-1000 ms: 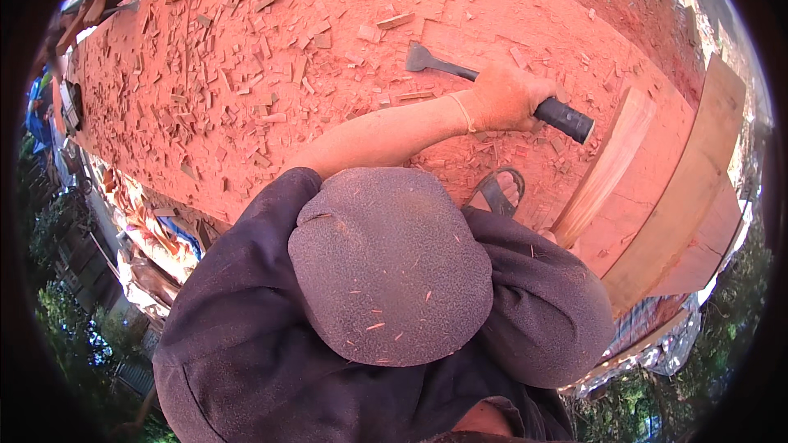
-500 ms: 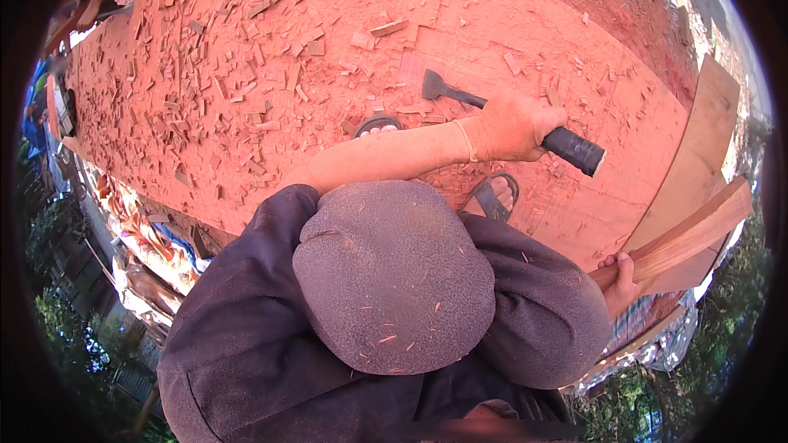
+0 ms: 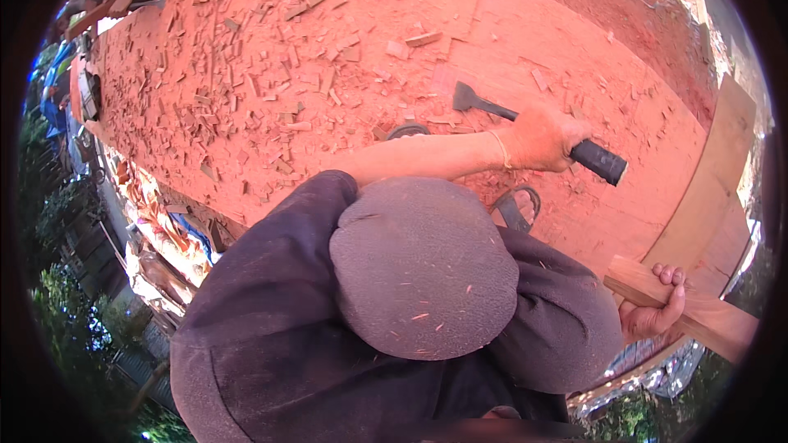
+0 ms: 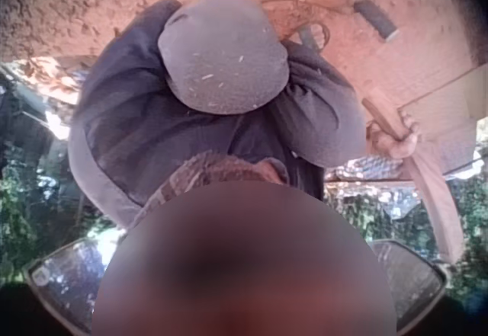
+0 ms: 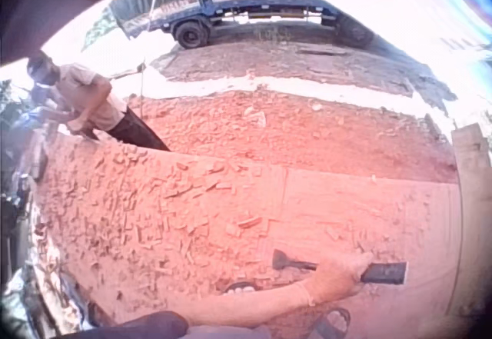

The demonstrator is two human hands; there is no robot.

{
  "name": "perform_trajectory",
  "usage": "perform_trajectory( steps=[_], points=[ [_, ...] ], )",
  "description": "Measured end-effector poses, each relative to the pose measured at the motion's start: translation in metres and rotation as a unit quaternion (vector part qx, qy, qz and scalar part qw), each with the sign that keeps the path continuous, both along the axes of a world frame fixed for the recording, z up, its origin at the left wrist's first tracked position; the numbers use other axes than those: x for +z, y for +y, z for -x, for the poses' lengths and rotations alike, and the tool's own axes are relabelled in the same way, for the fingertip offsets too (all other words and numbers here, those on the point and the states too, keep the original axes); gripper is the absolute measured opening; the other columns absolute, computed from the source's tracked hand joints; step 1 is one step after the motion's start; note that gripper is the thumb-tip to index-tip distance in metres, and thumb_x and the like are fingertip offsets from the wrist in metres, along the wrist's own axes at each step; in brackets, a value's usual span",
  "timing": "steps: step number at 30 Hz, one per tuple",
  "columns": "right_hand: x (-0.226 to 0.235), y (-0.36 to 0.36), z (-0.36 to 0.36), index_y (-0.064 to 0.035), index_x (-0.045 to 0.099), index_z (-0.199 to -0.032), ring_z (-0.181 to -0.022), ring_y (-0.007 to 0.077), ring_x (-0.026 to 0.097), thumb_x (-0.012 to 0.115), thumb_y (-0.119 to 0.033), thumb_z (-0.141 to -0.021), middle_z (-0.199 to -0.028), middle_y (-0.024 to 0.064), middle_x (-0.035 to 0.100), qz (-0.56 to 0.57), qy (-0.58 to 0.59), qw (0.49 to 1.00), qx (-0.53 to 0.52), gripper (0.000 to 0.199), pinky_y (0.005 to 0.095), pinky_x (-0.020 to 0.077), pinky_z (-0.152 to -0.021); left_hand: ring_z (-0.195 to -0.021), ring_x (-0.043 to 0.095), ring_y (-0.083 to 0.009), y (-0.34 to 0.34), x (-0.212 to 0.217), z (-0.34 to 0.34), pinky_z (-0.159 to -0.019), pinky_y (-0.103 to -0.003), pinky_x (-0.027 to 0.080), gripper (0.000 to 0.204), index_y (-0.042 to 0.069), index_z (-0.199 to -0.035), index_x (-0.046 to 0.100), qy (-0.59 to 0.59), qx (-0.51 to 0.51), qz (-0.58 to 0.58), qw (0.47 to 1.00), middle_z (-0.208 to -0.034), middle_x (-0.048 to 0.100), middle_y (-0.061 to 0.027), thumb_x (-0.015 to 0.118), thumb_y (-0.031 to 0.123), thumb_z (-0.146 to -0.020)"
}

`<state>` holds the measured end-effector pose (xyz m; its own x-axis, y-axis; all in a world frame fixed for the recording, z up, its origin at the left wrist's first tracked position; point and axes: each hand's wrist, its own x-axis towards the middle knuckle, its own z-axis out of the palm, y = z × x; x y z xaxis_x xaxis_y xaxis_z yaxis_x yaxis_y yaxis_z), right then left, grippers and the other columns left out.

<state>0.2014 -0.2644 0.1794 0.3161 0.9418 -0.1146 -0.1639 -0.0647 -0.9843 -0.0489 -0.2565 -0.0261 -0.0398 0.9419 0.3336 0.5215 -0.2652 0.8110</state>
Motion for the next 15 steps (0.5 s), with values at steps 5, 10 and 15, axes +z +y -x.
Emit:
perform_trajectory(
  steps=[5, 10, 15],
  points=[
    [-0.096, -0.027, 0.035, -0.005, 0.053, -0.107, -0.088, 0.0156, 0.053, 0.061, -0.016, -0.094, -0.096, 0.0041, 0.053, 0.251, -0.262, 0.907, 0.213, 0.019, 0.0349, 0.0481, -0.086, -0.059, 0.064, -0.0382, -0.006, 0.001, -0.005, -0.053, -0.05, 0.048, 0.024, 0.01, -0.078, 0.059, 0.011, 0.008, 0.04, 0.999, -0.064, 0.06, -0.0127, 0.074, 0.017, -0.061],
    [-0.084, 0.005, -0.019, -0.0051, 0.053, -0.107, -0.089, 0.0153, 0.053, 0.06, -0.017, -0.095, -0.096, 0.0041, 0.053, 0.251, -0.229, 0.916, 0.214, 0.018, 0.0345, 0.0476, -0.086, -0.064, 0.066, -0.04, -0.001, -0.003, -0.003, -0.056, -0.051, 0.049, 0.056, 0.008, -0.109, 0.06, 0.008, 0.016, 0.021, 1.0, -0.065, 0.06, -0.0143, 0.079, 0.016, -0.057],
    [-0.049, 0.008, -0.027, -0.0052, 0.053, -0.106, -0.089, 0.0151, 0.052, 0.059, -0.018, -0.097, -0.095, 0.0041, 0.053, 0.17, -0.08, 0.976, 0.109, 0.017, 0.0342, 0.0471, -0.087, -0.066, 0.066, -0.0402, 0.0, -0.01, 0.0, -0.056, -0.05, 0.049, 0.068, 0.007, -0.12, 0.056, 0.024, -0.01, 0.011, 1.0, -0.066, 0.061, -0.0126, 0.08, 0.018, -0.058]
  ],
)
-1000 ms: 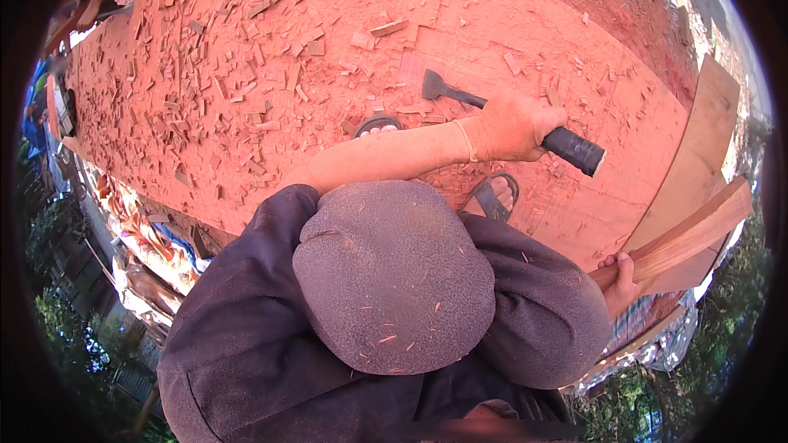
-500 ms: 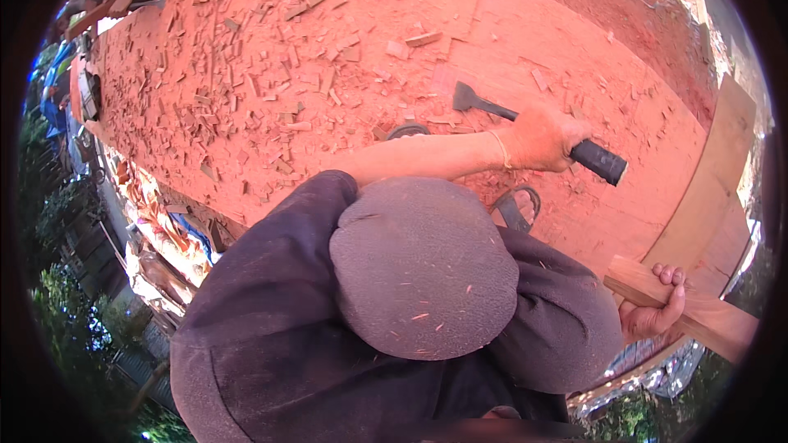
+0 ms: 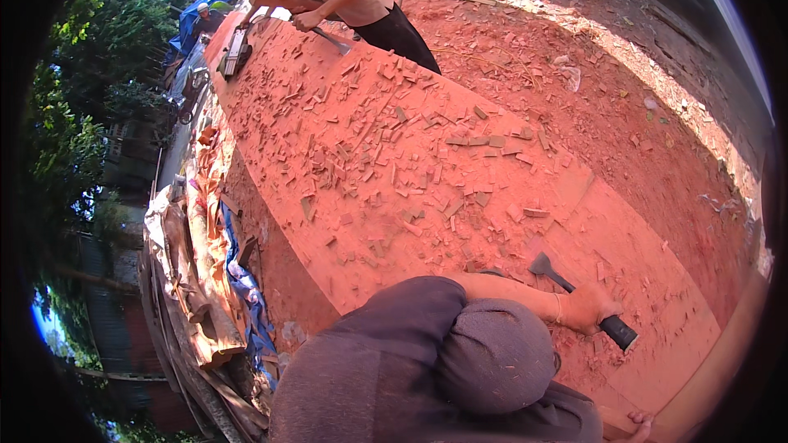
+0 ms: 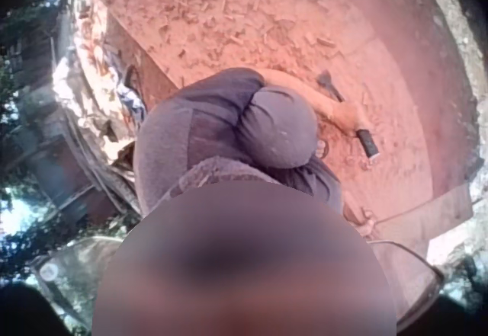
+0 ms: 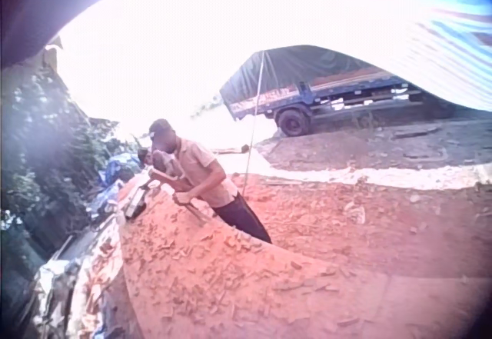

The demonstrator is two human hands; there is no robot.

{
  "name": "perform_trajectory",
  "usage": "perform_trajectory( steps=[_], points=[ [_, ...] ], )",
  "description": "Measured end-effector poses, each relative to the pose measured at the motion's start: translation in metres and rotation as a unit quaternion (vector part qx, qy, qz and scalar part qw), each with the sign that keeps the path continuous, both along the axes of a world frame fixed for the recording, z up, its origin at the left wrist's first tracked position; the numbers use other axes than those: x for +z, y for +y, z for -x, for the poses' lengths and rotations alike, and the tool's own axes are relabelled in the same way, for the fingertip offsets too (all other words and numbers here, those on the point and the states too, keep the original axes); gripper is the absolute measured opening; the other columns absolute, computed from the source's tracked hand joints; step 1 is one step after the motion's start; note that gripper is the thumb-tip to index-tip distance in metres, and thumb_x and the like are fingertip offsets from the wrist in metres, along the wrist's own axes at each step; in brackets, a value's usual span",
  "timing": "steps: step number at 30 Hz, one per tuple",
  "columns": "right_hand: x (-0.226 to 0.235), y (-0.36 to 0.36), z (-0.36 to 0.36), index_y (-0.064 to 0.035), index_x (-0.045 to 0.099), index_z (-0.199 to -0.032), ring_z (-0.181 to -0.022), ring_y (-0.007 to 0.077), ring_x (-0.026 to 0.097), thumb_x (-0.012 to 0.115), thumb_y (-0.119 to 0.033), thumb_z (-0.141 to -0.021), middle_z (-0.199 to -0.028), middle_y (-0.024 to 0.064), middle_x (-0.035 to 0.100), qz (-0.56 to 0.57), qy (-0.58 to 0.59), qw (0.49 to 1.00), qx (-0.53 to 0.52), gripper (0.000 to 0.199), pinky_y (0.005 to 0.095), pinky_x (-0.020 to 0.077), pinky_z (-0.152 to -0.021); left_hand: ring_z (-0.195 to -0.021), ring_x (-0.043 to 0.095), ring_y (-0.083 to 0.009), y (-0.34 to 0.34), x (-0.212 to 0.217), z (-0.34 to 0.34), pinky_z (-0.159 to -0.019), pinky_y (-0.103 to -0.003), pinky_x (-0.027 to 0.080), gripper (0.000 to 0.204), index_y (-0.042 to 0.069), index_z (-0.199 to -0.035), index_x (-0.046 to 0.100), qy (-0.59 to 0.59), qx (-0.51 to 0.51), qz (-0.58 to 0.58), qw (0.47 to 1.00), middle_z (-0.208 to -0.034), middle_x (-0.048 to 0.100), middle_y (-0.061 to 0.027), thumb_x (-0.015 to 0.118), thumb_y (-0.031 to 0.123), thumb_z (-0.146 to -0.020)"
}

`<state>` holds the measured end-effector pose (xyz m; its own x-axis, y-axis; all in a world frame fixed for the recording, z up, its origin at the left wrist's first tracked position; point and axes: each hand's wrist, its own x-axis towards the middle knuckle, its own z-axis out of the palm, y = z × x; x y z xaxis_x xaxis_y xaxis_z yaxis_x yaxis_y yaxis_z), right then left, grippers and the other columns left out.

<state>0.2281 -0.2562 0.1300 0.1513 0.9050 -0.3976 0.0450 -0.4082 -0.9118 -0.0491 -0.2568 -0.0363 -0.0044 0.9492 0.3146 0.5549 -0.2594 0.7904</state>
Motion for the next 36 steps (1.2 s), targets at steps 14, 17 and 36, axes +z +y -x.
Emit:
perform_trajectory(
  steps=[14, 17, 36],
  points=[
    [0.043, -0.011, 0.006, -0.0054, 0.052, -0.101, -0.085, 0.0152, 0.051, 0.056, -0.019, -0.099, -0.089, 0.0033, 0.049, -0.054, 0.037, 0.993, -0.102, 0.015, 0.0316, 0.0462, -0.084, -0.069, 0.068, -0.0385, 0.003, 0.0, 0.0, -0.058, -0.051, 0.051, 0.037, 0.009, -0.083, 0.063, 0.002, 0.003, 0.022, 1.0, -0.072, 0.065, -0.0149, 0.081, 0.025, -0.056],
    [0.024, -0.029, 0.048, -0.0035, 0.056, -0.104, -0.089, 0.017, 0.055, 0.058, -0.015, -0.098, -0.092, 0.0061, 0.055, 0.062, -0.101, 0.993, 0.021, 0.013, 0.0332, 0.049, -0.087, -0.063, 0.068, -0.0355, 0.0, 0.003, -0.001, -0.055, -0.049, 0.05, 0.033, 0.011, -0.089, 0.063, 0.011, 0.005, 0.059, 0.998, -0.066, 0.064, -0.0114, 0.08, 0.025, -0.065],
    [-0.026, -0.064, 0.049, -0.0011, 0.055, -0.108, -0.087, 0.0194, 0.06, 0.065, -0.011, -0.09, -0.095, 0.0086, 0.061, 0.139, -0.302, 0.925, 0.187, 0.023, 0.0335, 0.0511, -0.08, -0.062, 0.068, -0.0334, -0.01, 0.011, 0.01, -0.054, -0.047, 0.05, 0.02, 0.015, -0.081, 0.063, 0.036, -0.013, 0.063, 0.997, -0.064, 0.063, -0.01, 0.079, 0.023, -0.071]
  ],
)
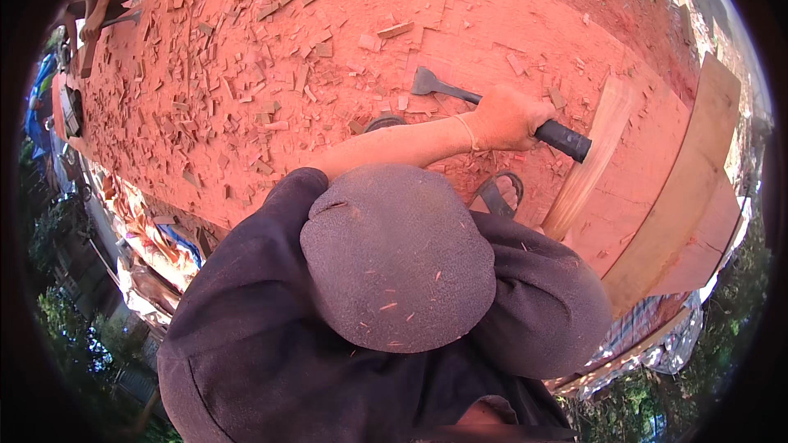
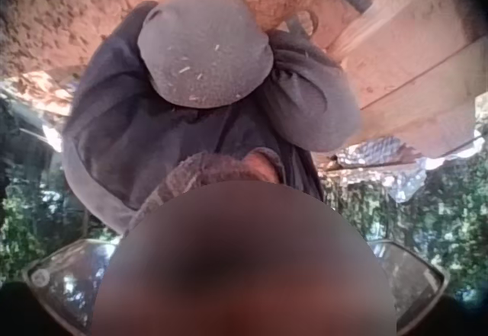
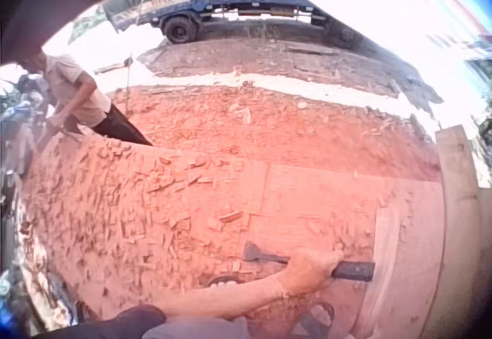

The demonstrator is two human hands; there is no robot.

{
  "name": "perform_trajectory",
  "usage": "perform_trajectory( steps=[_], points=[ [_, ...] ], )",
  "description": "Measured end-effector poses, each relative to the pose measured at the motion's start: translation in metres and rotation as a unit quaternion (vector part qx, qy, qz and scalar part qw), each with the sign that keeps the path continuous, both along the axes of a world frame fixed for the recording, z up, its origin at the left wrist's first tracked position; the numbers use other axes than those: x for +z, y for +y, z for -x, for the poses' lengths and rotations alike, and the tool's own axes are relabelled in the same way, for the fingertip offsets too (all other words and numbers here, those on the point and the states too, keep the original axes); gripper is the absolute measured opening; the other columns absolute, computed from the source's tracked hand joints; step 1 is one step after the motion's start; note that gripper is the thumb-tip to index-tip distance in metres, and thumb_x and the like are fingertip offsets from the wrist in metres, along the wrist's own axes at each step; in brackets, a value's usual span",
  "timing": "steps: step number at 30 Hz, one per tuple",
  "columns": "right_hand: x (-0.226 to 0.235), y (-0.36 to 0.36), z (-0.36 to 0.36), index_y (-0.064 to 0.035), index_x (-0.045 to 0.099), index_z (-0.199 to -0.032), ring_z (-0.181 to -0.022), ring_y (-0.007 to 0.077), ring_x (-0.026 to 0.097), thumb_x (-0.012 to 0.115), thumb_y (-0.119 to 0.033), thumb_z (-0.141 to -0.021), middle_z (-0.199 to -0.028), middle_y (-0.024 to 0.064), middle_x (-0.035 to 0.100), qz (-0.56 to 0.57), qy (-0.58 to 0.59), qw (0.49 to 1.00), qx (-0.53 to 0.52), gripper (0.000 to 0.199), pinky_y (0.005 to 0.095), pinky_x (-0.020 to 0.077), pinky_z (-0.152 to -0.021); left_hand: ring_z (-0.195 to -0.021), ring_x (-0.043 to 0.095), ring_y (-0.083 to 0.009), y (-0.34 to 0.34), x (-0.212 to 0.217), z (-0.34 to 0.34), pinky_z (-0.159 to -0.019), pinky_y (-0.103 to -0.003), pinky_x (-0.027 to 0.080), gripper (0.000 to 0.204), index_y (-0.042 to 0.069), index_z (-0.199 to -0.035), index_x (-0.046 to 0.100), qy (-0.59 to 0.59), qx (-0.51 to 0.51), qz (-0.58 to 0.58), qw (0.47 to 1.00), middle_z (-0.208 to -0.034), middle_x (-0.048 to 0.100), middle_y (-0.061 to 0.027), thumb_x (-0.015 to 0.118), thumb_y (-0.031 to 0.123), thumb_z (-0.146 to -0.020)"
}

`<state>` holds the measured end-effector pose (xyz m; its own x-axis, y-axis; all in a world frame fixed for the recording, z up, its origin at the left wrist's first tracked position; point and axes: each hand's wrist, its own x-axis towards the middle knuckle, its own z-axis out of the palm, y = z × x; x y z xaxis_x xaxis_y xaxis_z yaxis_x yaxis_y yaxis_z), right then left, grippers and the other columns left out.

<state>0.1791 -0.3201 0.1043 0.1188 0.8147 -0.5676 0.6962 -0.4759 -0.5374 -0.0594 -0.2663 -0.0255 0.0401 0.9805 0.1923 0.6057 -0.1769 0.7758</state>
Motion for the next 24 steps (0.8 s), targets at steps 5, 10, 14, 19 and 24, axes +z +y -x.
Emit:
perform_trajectory(
  steps=[5, 10, 14, 19, 24],
  points=[
    [0.041, 0.012, -0.057, 0.0013, 0.055, -0.11, -0.089, 0.019, 0.063, 0.067, -0.013, -0.089, -0.098, 0.0098, 0.063, 0.081, 0.01, 0.996, -0.022, 0.028, 0.0338, 0.0518, -0.079, -0.066, 0.068, -0.0329, -0.003, -0.002, 0.004, -0.056, -0.046, 0.051, 0.018, 0.015, -0.083, 0.064, 0.007, 0.007, -0.024, 1.0, -0.067, 0.063, -0.01, 0.078, 0.023, -0.074],
    [0.066, 0.051, -0.019, 0.0002, 0.055, -0.11, -0.082, 0.0168, 0.058, 0.06, -0.002, -0.091, -0.094, 0.0073, 0.06, -0.238, 0.401, 0.841, -0.273, 0.02, 0.0363, 0.0536, -0.075, -0.067, 0.069, -0.0322, -0.004, -0.003, 0.003, -0.056, -0.046, 0.051, 0.019, 0.016, -0.087, 0.066, 0.025, -0.001, 0.01, 1.0, -0.068, 0.064, -0.0092, 0.078, 0.025, -0.075],
    [0.01, 0.015, 0.027, 0.0, 0.058, -0.106, -0.074, 0.0159, 0.061, 0.067, -0.006, -0.086, -0.086, 0.0068, 0.062, -0.144, 0.145, 0.973, -0.102, 0.022, 0.035, 0.0533, -0.068, -0.066, 0.069, -0.031, -0.007, -0.002, 0.002, -0.055, -0.046, 0.051, 0.02, 0.016, -0.088, 0.067, 0.037, 0.02, -0.014, 0.999, -0.068, 0.064, -0.0086, 0.078, 0.027, -0.076],
    [-0.025, -0.024, -0.035, -0.0003, 0.06, -0.1, -0.067, 0.017, 0.064, 0.072, -0.007, -0.081, -0.076, 0.0082, 0.062, 0.021, 0.03, 0.996, -0.08, 0.023, 0.0348, 0.0529, -0.062, -0.063, 0.067, -0.0304, -0.012, -0.002, 0.008, -0.055, -0.045, 0.05, 0.019, 0.017, -0.085, 0.066, 0.025, -0.007, -0.023, 0.999, -0.065, 0.062, -0.0071, 0.079, 0.025, -0.073],
    [0.032, 0.03, -0.077, 0.0008, 0.057, -0.102, -0.074, 0.0179, 0.062, 0.064, -0.003, -0.087, -0.083, 0.0097, 0.061, -0.156, 0.191, 0.947, -0.203, 0.017, 0.0344, 0.0536, -0.068, -0.06, 0.065, -0.0305, -0.02, 0.001, 0.007, -0.054, -0.044, 0.05, 0.02, 0.016, -0.08, 0.063, 0.02, -0.007, -0.058, 0.998, -0.063, 0.06, -0.0066, 0.079, 0.025, -0.071]
  ],
)
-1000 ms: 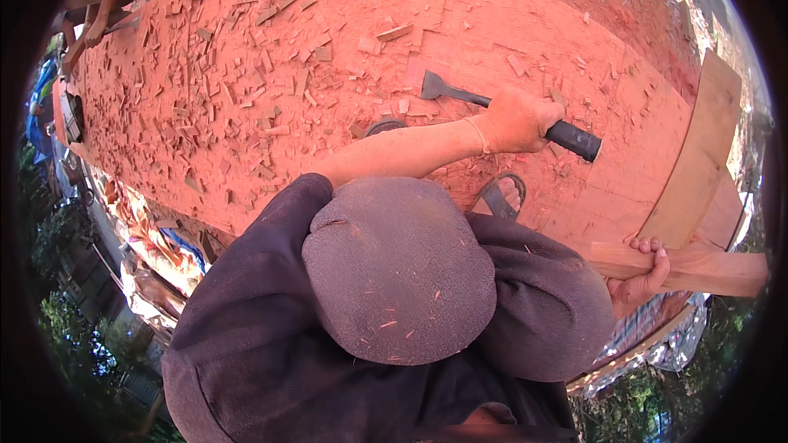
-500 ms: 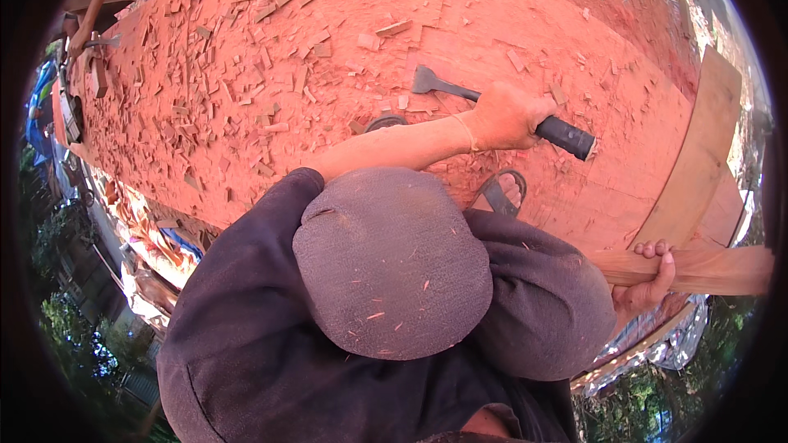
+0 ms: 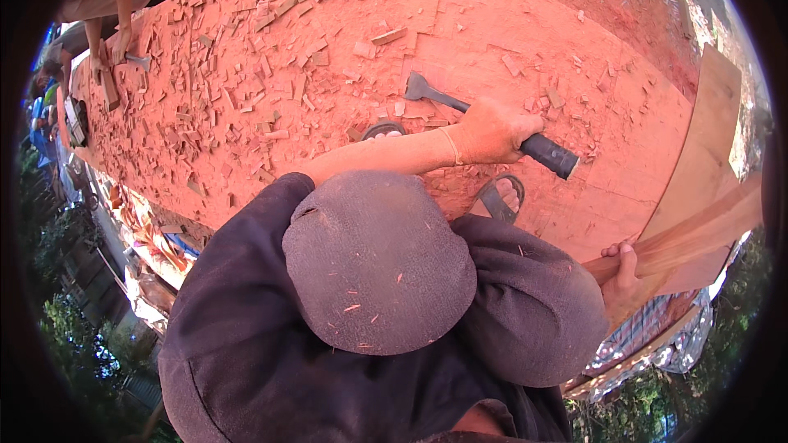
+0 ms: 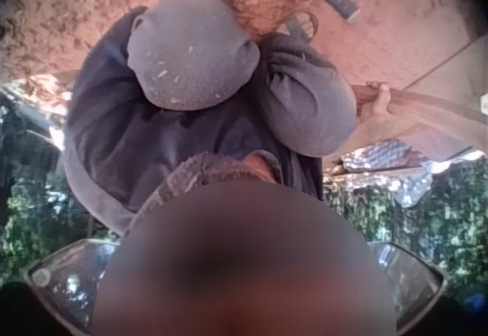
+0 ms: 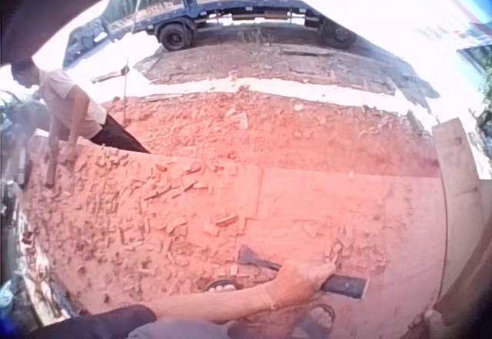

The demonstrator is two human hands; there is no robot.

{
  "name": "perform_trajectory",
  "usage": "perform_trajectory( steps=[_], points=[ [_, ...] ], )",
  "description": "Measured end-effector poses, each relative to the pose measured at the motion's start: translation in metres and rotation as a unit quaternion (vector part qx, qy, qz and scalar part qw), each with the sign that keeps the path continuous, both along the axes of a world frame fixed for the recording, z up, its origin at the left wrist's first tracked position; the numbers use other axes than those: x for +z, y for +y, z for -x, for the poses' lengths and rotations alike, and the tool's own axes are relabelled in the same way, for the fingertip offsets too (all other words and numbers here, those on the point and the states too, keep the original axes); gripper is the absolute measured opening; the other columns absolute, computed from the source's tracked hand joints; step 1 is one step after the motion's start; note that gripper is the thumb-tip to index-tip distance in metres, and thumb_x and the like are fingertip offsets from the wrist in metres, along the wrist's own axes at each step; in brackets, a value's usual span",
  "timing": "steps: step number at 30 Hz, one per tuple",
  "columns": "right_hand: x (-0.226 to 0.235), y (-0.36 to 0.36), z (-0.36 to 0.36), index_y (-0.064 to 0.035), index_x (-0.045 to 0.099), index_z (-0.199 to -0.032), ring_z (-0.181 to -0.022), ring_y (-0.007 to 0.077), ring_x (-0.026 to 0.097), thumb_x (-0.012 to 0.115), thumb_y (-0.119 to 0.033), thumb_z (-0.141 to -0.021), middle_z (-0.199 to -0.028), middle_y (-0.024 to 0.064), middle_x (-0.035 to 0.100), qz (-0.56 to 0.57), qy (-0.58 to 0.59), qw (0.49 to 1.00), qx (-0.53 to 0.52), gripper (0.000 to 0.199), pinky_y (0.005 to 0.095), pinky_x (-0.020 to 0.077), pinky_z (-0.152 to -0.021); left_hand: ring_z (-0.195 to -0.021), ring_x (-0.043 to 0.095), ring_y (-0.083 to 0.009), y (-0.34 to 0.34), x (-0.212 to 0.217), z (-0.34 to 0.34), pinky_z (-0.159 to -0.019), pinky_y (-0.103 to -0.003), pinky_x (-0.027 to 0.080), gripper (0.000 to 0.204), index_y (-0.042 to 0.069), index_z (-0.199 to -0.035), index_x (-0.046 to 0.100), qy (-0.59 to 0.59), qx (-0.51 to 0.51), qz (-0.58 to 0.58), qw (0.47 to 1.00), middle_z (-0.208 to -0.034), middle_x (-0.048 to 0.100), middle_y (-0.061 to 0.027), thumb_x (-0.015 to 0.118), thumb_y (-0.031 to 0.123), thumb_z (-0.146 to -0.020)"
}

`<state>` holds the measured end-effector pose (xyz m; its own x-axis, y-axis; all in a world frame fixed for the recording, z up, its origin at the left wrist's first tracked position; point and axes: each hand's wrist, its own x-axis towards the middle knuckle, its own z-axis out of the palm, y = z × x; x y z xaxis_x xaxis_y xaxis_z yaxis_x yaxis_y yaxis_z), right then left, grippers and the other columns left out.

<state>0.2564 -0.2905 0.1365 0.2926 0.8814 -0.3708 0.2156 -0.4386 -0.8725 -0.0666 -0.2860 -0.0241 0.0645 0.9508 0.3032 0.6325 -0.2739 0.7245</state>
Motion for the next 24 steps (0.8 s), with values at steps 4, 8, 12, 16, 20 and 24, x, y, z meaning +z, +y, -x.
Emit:
perform_trajectory(
  steps=[4, 8, 12, 16, 20, 24],
  points=[
    [0.013, 0.016, 0.038, -0.001, 0.056, -0.104, -0.085, 0.0191, 0.061, 0.063, -0.002, -0.089, -0.093, 0.0089, 0.061, -0.112, 0.213, 0.966, -0.098, 0.017, 0.0342, 0.0541, -0.078, -0.06, 0.065, -0.0306, 0.007, 0.0, 0.0, -0.053, -0.045, 0.049, 0.021, 0.015, -0.077, 0.062, -0.005, 0.017, 0.027, 0.999, -0.063, 0.06, -0.0069, 0.079, 0.024, -0.07],
    [-0.042, -0.039, 0.079, -0.0007, 0.057, -0.105, -0.083, 0.0174, 0.063, 0.067, -0.004, -0.083, -0.093, 0.0114, 0.064, 0.126, -0.04, 0.99, 0.048, 0.024, 0.0327, 0.0533, -0.074, -0.065, 0.07, -0.0296, 0.01, -0.002, 0.007, -0.053, -0.044, 0.05, 0.02, 0.015, -0.082, 0.064, 0.017, -0.003, 0.092, 0.996, -0.068, 0.066, -0.0073, 0.078, 0.025, -0.072],
    [-0.07, -0.06, 0.062, 0.0011, 0.058, -0.105, -0.076, 0.0173, 0.065, 0.068, -0.006, -0.079, -0.088, 0.0133, 0.066, 0.275, -0.124, 0.949, 0.094, 0.029, 0.0331, 0.054, -0.069, -0.063, 0.067, -0.03, -0.004, 0.0, 0.009, -0.054, -0.045, 0.049, 0.021, 0.015, -0.08, 0.063, 0.001, 0.007, -0.007, 1.0, -0.065, 0.062, -0.0071, 0.078, 0.023, -0.069],
    [-0.026, -0.026, 0.007, 0.0036, 0.059, -0.106, -0.076, 0.0178, 0.064, 0.066, -0.004, -0.085, -0.089, 0.0134, 0.065, 0.034, -0.052, 0.994, 0.095, 0.023, 0.0325, 0.0542, -0.069, -0.065, 0.07, -0.0295, -0.006, 0.004, 0.01, -0.054, -0.045, 0.051, 0.022, 0.017, -0.086, 0.065, 0.018, -0.029, 0.003, 0.999, -0.066, 0.064, -0.0067, 0.078, 0.024, -0.07],
    [0.045, 0.037, -0.029, 0.0002, 0.057, -0.106, -0.091, 0.0199, 0.061, 0.063, -0.012, -0.096, -0.103, 0.0115, 0.063, -0.145, 0.085, 0.983, -0.079, 0.017, 0.0327, 0.0528, -0.082, -0.064, 0.067, -0.0299, 0.016, 0.006, 0.017, -0.055, -0.044, 0.049, 0.022, 0.017, -0.081, 0.065, -0.028, 0.037, -0.007, 0.999, -0.066, 0.062, -0.0061, 0.08, 0.024, -0.067],
    [0.056, 0.063, -0.006, -0.001, 0.058, -0.105, -0.09, 0.0205, 0.06, 0.063, -0.013, -0.094, -0.101, 0.0097, 0.062, -0.227, 0.249, 0.941, 0.019, 0.017, 0.0355, 0.0495, -0.089, -0.062, 0.066, -0.0314, 0.022, 0.011, 0.021, -0.054, -0.044, 0.048, 0.022, 0.016, -0.076, 0.063, -0.042, 0.057, -0.03, 0.997, -0.064, 0.062, -0.0083, 0.081, 0.025, -0.069]
  ],
)
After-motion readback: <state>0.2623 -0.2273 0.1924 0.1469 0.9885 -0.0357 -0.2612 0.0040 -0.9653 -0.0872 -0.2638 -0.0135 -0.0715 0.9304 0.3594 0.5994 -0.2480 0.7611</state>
